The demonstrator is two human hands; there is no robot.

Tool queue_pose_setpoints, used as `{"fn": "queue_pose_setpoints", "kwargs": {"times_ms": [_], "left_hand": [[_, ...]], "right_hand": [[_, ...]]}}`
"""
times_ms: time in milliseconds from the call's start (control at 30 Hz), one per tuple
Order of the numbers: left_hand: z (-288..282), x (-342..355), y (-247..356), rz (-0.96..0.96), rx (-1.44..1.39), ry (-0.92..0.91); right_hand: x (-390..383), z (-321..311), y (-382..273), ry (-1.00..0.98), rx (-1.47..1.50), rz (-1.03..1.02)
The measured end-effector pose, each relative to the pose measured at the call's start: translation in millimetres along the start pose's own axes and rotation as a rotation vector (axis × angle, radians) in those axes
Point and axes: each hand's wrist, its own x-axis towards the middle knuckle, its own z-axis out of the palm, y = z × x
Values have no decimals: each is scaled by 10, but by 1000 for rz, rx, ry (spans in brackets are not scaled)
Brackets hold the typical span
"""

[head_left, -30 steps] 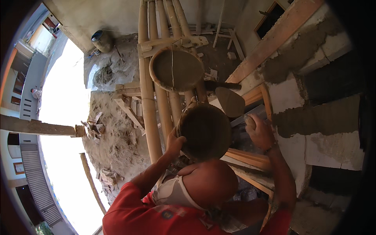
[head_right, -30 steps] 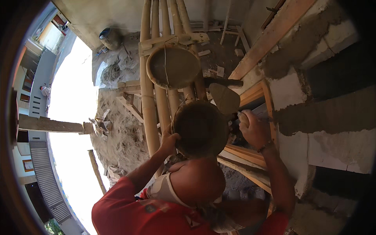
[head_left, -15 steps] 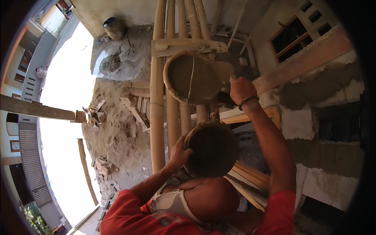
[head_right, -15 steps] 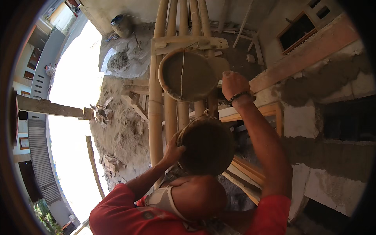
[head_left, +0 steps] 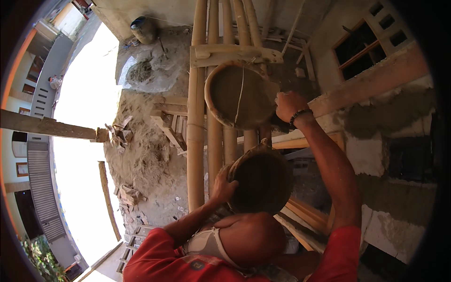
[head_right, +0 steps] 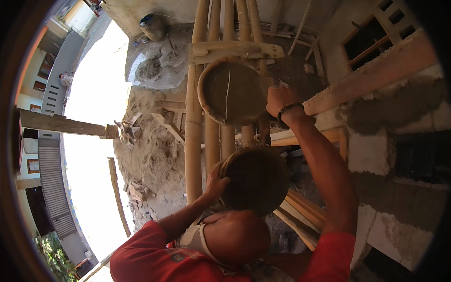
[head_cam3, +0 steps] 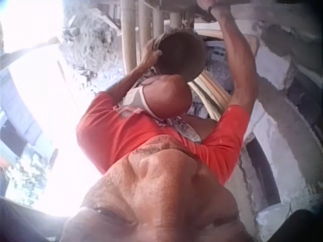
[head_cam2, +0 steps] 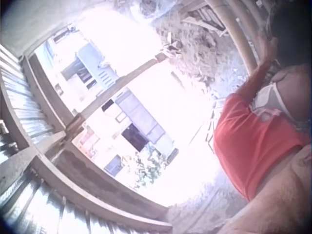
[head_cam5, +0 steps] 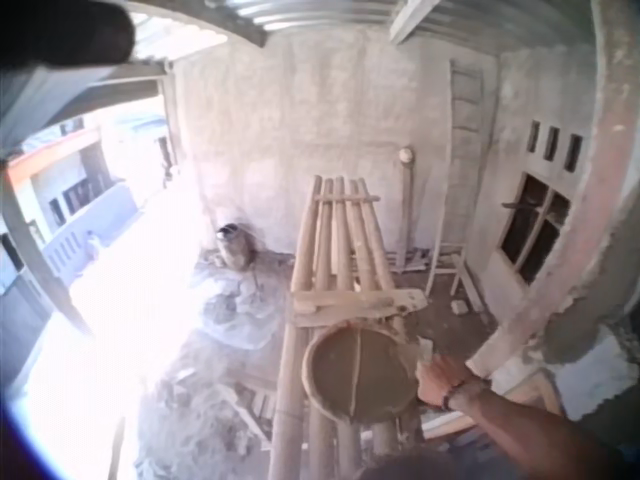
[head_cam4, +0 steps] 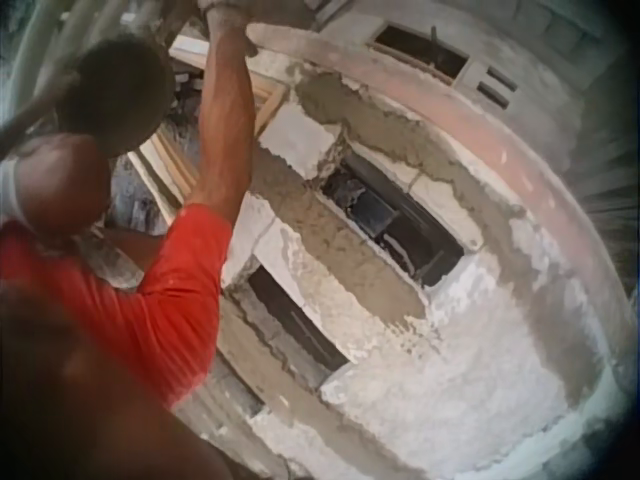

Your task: The person applies wet plaster from a bucket onto a concrete block wall using a trowel while standing on a bamboo scaffold.

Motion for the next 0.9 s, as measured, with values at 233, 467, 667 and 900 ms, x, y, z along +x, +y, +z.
{"fn": "queue_pose_setpoints", "kwargs": {"times_ms": [233, 467, 667, 900], "left_hand": [[-17, 22, -42, 62, -31, -8], [-34, 1, 45, 54, -45, 6], [-45, -26, 107, 116, -98, 42], [-79, -32, 272, 38, -298, -78]], "right_hand": [[128, 396, -24, -146, 258, 66], [89, 385, -23, -131, 429, 92], [119, 485, -83, -135, 580, 71], [148, 507, -401, -206, 679, 131]]}}
